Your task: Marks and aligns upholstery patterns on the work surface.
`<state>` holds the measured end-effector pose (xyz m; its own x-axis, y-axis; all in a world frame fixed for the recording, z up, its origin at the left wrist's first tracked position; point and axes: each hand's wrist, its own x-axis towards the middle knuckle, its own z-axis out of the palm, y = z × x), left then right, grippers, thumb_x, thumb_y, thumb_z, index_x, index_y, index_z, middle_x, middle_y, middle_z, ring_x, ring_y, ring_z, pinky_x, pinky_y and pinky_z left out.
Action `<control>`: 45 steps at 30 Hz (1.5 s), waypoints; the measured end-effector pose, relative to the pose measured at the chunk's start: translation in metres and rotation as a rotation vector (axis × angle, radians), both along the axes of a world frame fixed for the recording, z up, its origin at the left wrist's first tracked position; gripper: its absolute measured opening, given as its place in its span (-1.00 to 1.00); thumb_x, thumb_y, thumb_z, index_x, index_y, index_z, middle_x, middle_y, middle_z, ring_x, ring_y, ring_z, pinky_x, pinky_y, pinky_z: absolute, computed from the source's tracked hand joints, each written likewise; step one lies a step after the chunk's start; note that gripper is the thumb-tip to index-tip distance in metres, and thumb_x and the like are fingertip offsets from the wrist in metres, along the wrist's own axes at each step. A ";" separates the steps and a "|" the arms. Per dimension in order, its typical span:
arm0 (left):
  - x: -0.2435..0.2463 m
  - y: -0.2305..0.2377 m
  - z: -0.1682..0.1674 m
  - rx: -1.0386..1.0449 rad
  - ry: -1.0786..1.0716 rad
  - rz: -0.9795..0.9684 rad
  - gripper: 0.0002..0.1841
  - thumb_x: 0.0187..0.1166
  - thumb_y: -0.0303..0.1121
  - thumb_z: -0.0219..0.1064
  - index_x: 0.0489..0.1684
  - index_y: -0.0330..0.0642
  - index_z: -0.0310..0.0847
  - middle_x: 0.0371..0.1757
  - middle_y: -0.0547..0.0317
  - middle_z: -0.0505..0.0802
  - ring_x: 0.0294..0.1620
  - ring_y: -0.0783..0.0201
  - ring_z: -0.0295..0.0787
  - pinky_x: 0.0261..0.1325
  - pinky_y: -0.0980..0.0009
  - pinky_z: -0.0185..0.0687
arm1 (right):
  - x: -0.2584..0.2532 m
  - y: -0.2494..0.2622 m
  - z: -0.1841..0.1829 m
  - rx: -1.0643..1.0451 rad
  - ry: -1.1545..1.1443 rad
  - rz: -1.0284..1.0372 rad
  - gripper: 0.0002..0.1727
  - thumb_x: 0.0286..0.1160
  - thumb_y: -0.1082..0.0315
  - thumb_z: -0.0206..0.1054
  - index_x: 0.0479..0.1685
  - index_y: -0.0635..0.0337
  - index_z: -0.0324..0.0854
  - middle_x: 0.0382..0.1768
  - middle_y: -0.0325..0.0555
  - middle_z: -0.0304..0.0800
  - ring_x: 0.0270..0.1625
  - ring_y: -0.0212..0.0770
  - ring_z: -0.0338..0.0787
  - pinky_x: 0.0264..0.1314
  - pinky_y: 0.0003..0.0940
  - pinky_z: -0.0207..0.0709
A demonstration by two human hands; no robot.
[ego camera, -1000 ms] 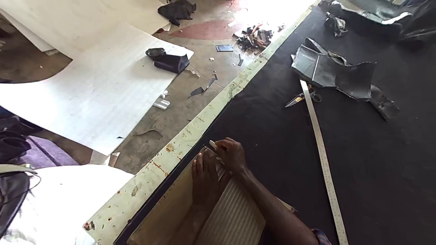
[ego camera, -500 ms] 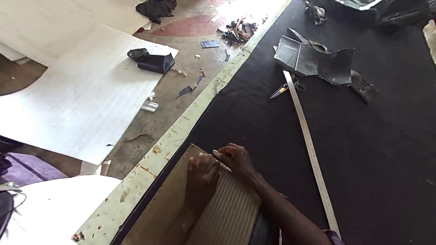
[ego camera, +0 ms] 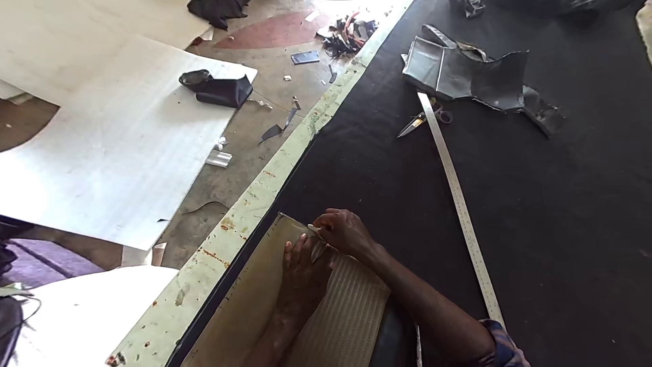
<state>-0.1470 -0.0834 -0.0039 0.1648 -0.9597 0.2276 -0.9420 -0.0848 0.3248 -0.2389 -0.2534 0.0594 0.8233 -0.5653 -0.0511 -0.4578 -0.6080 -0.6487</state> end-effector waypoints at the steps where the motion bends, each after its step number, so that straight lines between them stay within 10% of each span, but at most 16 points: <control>1: 0.000 0.000 0.000 0.001 0.002 0.003 -0.53 0.79 0.11 -0.05 0.47 0.36 0.68 0.68 0.06 0.54 0.86 -0.08 0.10 0.85 -0.29 -0.20 | -0.001 0.000 0.003 -0.013 0.019 0.021 -0.85 0.50 0.32 0.37 -0.17 0.03 0.87 -0.23 -0.17 0.83 -0.18 -0.14 0.81 -0.10 -0.02 0.70; 12: 0.001 0.000 -0.001 -0.033 -0.005 0.005 -0.53 0.78 0.12 -0.02 0.48 0.38 0.67 0.65 0.09 0.57 0.83 -0.05 0.16 0.84 -0.27 -0.15 | -0.072 0.027 0.017 -0.230 0.149 0.108 -0.89 0.46 0.31 0.41 -0.36 -0.01 0.84 -0.36 -0.25 0.72 -0.27 -0.23 0.76 -0.19 -0.19 0.70; 17: 0.001 0.000 -0.003 -0.036 -0.008 -0.004 -0.53 0.78 0.12 -0.02 0.48 0.36 0.68 0.66 0.09 0.55 0.85 -0.04 0.13 0.85 -0.27 -0.18 | -0.089 0.031 0.022 -0.142 0.068 -0.070 -0.87 0.49 0.30 0.42 -0.13 -0.03 0.88 -0.34 -0.29 0.72 -0.31 -0.29 0.74 -0.23 -0.23 0.70; 23: 0.004 0.000 0.005 -0.002 0.049 -0.004 -0.52 0.77 0.15 -0.03 0.46 0.36 0.69 0.64 0.15 0.59 0.82 0.01 0.20 0.83 -0.23 -0.06 | -0.065 0.035 0.008 -0.057 -0.133 -0.215 -0.74 0.56 0.31 0.39 0.15 -0.05 0.85 -0.28 -0.27 0.71 -0.34 -0.32 0.70 -0.25 -0.28 0.71; 31: 0.053 -0.012 0.006 0.002 0.019 0.127 -0.36 0.82 0.15 -0.15 0.59 -0.06 0.57 0.78 0.10 0.44 0.87 0.06 0.12 0.87 -0.06 0.00 | -0.011 0.031 -0.011 -0.014 -0.258 -0.299 -0.90 0.52 0.34 0.43 -0.11 0.04 0.82 -0.23 -0.22 0.77 -0.30 -0.27 0.76 -0.23 -0.21 0.74; 45: 0.056 -0.015 0.010 0.036 0.096 0.197 -0.46 0.77 0.08 -0.02 0.55 0.08 0.61 0.79 0.00 0.39 0.88 0.01 0.09 0.86 0.00 0.08 | 0.054 0.035 -0.007 -0.159 -0.196 -0.139 -0.93 0.55 0.35 0.44 -0.13 0.05 0.81 -0.22 -0.15 0.76 -0.26 -0.14 0.79 -0.25 -0.07 0.72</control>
<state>-0.0911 -0.0983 0.0059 0.3689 -0.9142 0.1678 -0.8711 -0.2771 0.4055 -0.1847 -0.2185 0.0522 0.7226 -0.6618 0.1995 -0.4193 -0.6492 -0.6346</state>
